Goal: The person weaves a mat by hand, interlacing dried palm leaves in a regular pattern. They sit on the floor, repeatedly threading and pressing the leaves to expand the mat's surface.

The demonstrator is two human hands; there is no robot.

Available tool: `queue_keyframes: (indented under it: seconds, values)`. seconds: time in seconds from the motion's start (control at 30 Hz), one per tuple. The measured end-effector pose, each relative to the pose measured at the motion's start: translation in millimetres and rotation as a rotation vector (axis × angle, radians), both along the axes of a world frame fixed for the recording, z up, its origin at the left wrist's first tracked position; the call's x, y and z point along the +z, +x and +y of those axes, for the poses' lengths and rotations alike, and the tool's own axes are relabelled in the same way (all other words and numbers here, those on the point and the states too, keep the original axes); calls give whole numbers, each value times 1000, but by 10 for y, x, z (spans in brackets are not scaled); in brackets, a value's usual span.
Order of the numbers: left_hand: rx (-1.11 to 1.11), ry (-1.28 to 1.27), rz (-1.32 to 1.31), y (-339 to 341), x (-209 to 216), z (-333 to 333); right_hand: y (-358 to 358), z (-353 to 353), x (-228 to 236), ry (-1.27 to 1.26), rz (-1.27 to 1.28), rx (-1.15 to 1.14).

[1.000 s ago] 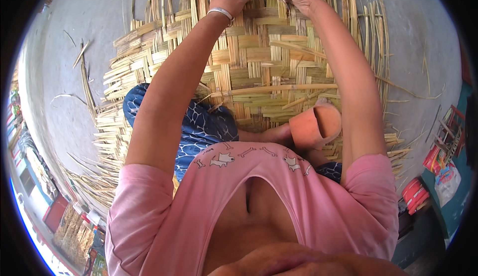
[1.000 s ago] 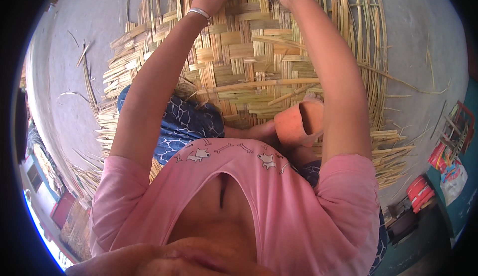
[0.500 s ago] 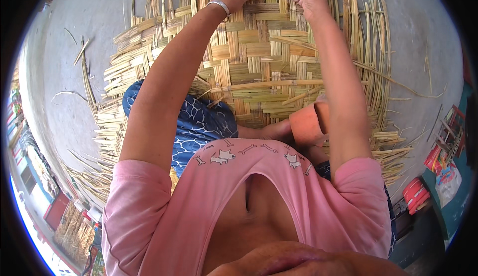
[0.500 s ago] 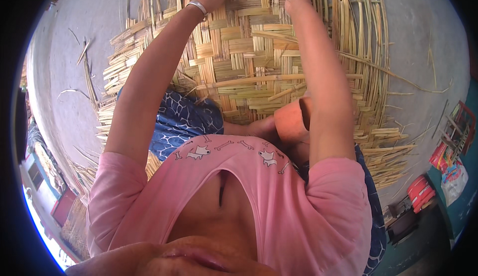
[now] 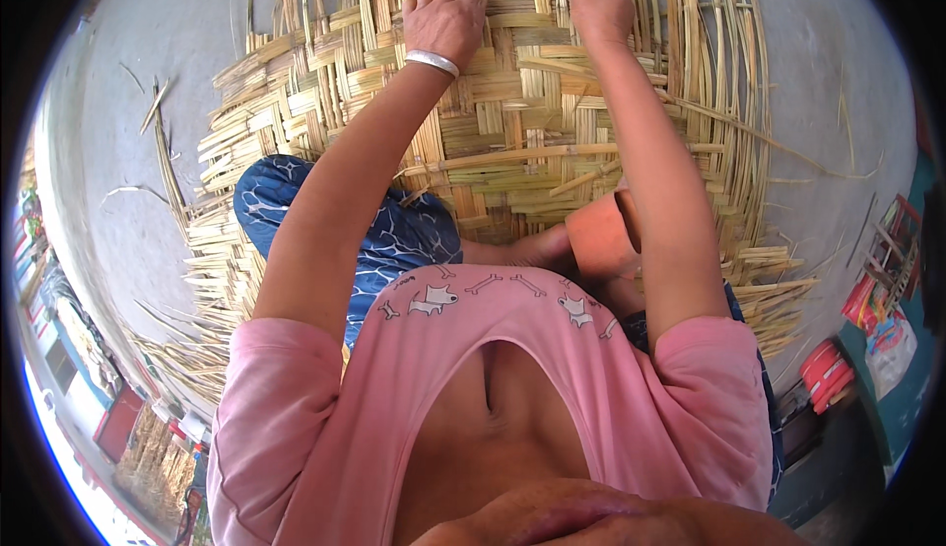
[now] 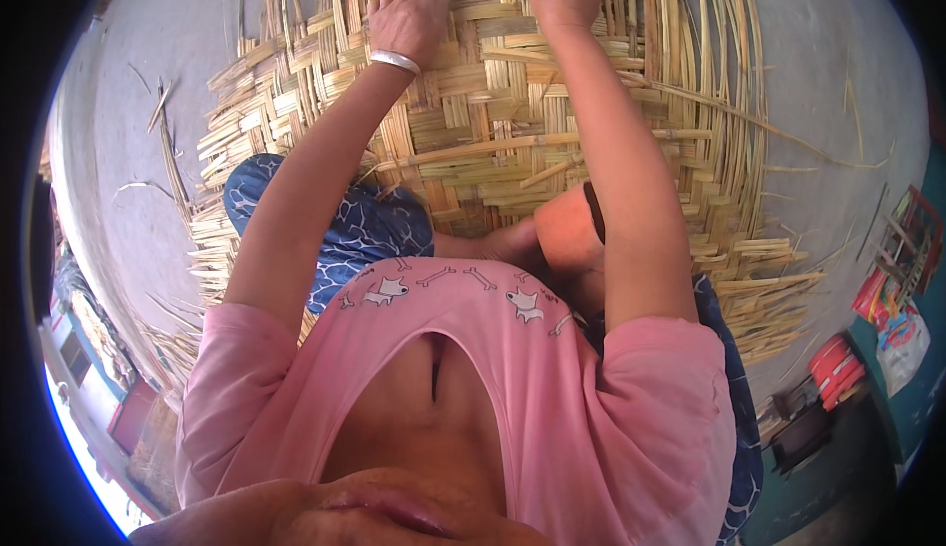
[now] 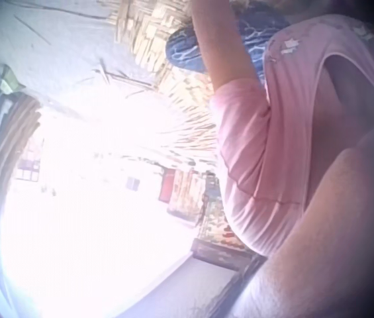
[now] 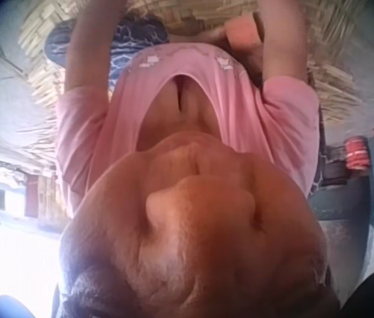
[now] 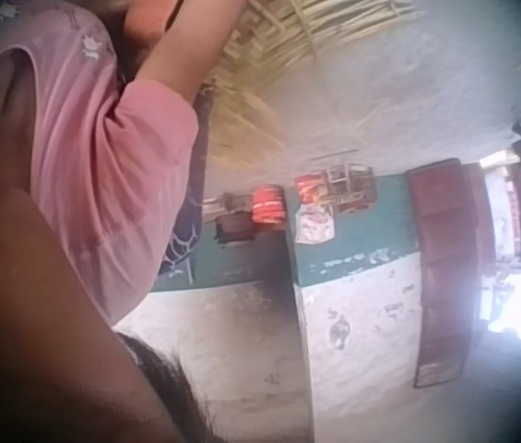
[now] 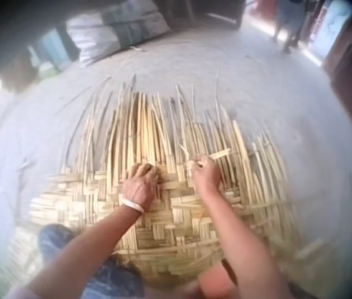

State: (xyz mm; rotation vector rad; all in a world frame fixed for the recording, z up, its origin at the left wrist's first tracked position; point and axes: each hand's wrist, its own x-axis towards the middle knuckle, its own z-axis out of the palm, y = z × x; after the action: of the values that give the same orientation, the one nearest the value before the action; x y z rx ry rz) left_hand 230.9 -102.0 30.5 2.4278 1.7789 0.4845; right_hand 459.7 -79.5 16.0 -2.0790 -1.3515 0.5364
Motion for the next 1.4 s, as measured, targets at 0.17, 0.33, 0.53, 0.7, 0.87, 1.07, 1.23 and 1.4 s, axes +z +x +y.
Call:
queue_keyframes:
  seconds: [0.17,0.33,0.53,0.7,0.87,1.07,1.23,1.4]
  values:
    - [-104,34,116,-76,19,-74,-22,-42,12,-3,-13,-11]
    - [-210,28,216,-85,51,8,108,-62,-76,78,398,-45]
    - [-270,-65,123,102,228,328,490,-112,195,206,1264,-225]
    - [-515,189,-123,802,-160,583,751,-92,-57,169,1518,-310]
    - [-233,-642,-205,1160,325,846,844,-60,-74,116,1576,-455]
    - [6,-704,-308,1095,430,830,810,203,188,-15,764,-260]
    - [76,-535,-354,1234,389,789,825,540,255,-73,14,-46]
    - [149,-403,-377,1181,274,808,829,1064,192,-400,-167,229]
